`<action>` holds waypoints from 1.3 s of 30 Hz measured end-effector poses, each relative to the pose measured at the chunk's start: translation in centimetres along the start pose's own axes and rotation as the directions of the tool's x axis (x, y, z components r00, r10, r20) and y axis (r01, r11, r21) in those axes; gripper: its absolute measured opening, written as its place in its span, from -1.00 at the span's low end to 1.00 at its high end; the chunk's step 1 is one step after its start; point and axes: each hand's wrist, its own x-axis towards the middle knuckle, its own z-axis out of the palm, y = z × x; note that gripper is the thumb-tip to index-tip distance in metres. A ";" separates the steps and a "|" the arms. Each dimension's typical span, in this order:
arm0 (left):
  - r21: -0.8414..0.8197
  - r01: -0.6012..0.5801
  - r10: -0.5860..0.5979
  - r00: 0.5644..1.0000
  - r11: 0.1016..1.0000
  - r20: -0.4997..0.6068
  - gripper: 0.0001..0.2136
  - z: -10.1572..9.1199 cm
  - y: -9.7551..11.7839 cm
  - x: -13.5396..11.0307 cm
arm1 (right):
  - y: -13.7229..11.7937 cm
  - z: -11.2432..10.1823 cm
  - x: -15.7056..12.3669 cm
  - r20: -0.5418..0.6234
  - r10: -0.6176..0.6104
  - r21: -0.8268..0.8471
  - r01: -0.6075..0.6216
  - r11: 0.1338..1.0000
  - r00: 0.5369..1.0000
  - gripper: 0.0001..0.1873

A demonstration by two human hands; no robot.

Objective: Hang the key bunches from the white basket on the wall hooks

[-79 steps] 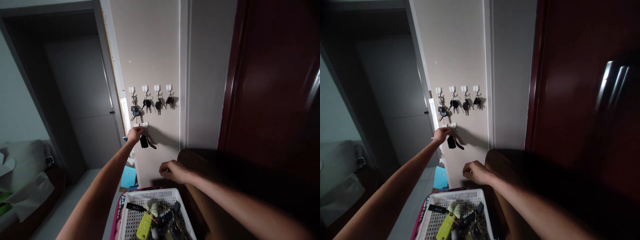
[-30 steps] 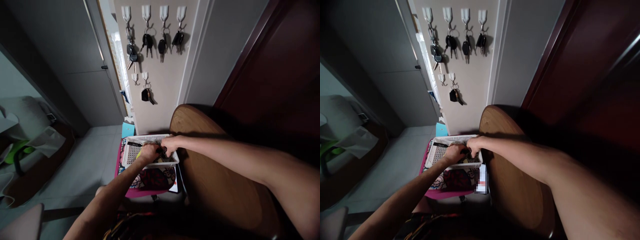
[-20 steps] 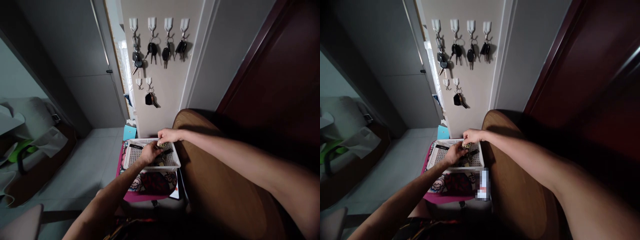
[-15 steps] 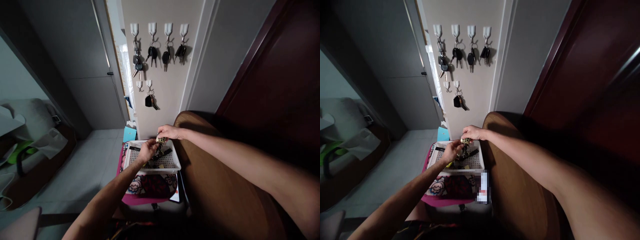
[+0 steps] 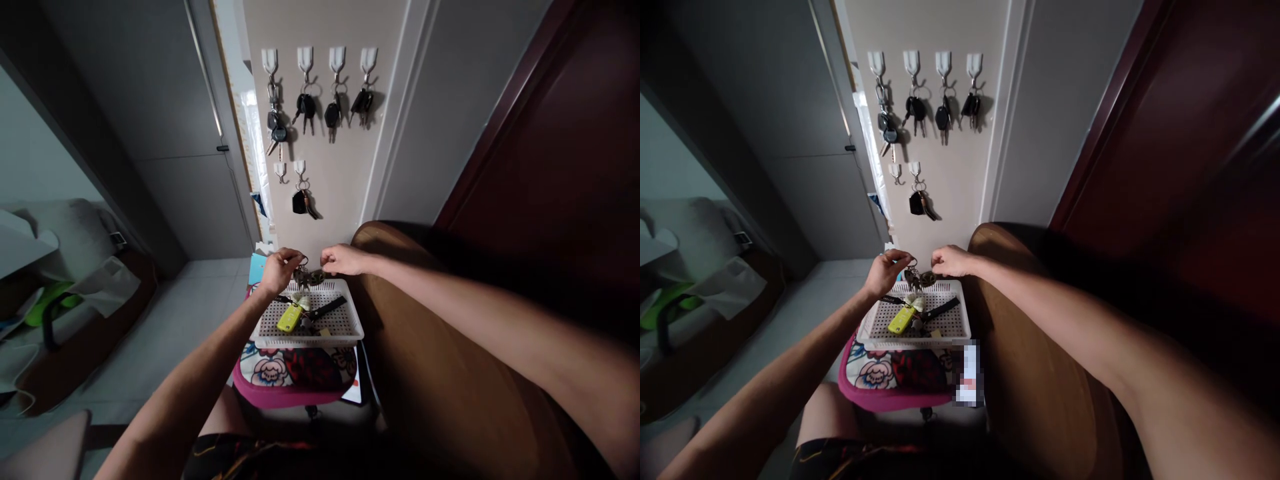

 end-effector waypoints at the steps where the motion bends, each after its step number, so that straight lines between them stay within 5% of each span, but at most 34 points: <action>1: 0.023 -0.010 0.009 0.999 1.000 0.030 -0.84 -0.1 0.1 0.1 | 0.0 -0.1 0.0 -0.005 0.001 -0.015 -0.001 1.000 1.000 -0.85; 5: 0.059 -0.010 0.003 0.993 0.998 0.121 -0.83 -0.6 0.4 0.9 | 0.3 -0.1 0.0 0.006 0.007 -0.057 -0.007 0.998 1.000 -0.80; 10: -0.007 0.054 -0.053 0.993 0.998 0.104 -0.79 -1.8 0.4 2.9 | 0.6 0.0 -0.1 0.023 -0.021 -0.125 0.024 0.992 1.000 -0.79; 24: -0.072 0.060 -0.074 0.976 0.996 -0.204 -0.82 -5.6 0.7 12.5 | 1.0 -0.1 -0.3 0.041 -0.098 -0.319 0.106 0.942 0.994 -0.80; 39: -0.082 0.201 -0.217 0.913 0.976 -0.346 -0.82 -3.7 0.0 17.8 | 0.7 -0.2 -0.3 0.113 -0.023 -0.309 0.057 0.949 0.993 -0.81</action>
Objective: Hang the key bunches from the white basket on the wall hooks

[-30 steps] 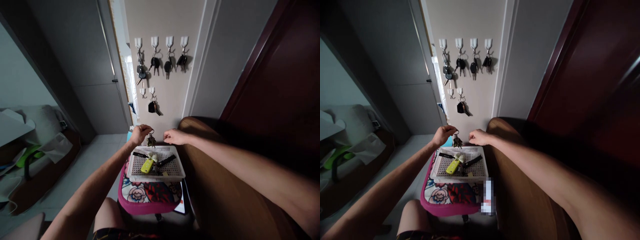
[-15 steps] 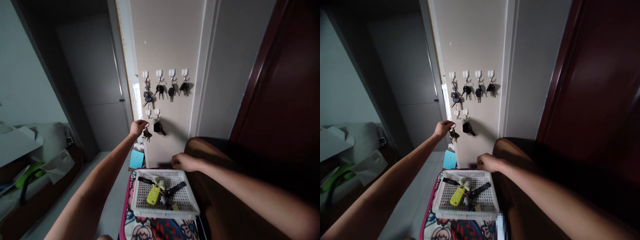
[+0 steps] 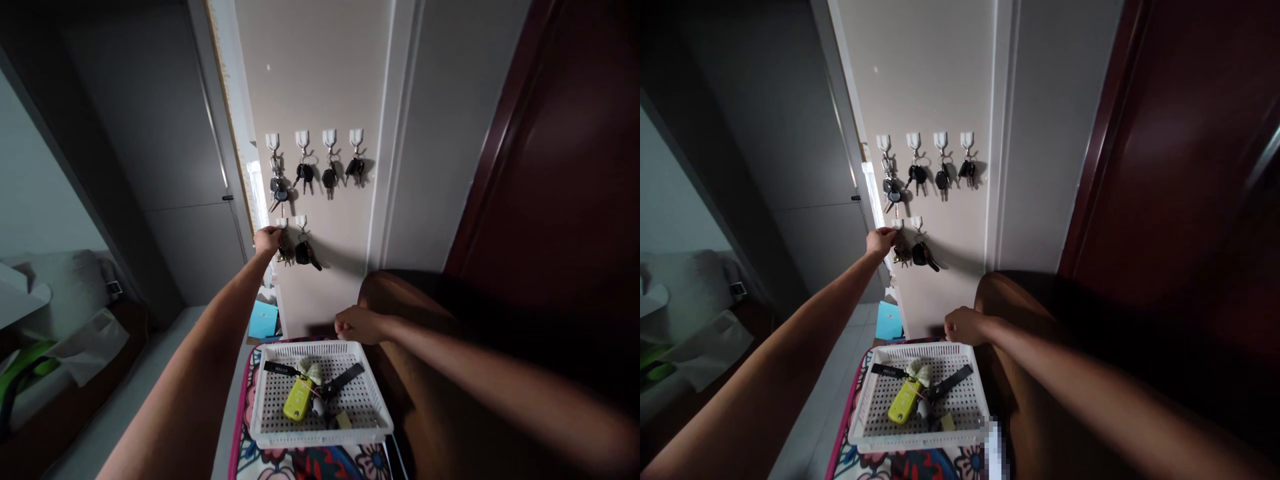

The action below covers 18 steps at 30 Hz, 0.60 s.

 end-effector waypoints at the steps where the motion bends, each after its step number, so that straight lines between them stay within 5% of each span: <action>1: 0.011 0.010 -0.010 1.000 1.000 -0.004 -0.83 0.1 -0.1 0.0 | -0.1 0.0 0.0 0.005 0.001 0.001 -0.001 1.000 1.000 -0.80; 11: 0.109 -0.030 0.020 0.996 0.994 0.089 -0.80 -1.4 -1.0 -2.2 | 0.0 0.2 -0.1 -0.008 0.033 -0.036 -0.034 0.999 0.999 -0.77; 16: 0.104 -0.097 0.066 0.962 0.990 0.265 -0.85 -2.7 -4.0 -11.5 | 0.3 0.5 -0.2 -0.042 0.011 -0.051 -0.013 0.999 0.999 -0.77; 18: 0.118 -0.123 0.054 0.880 0.985 0.472 -0.82 -2.6 -6.3 -16.1 | 0.4 0.9 -0.3 -0.050 0.040 -0.078 -0.044 0.996 0.998 -0.75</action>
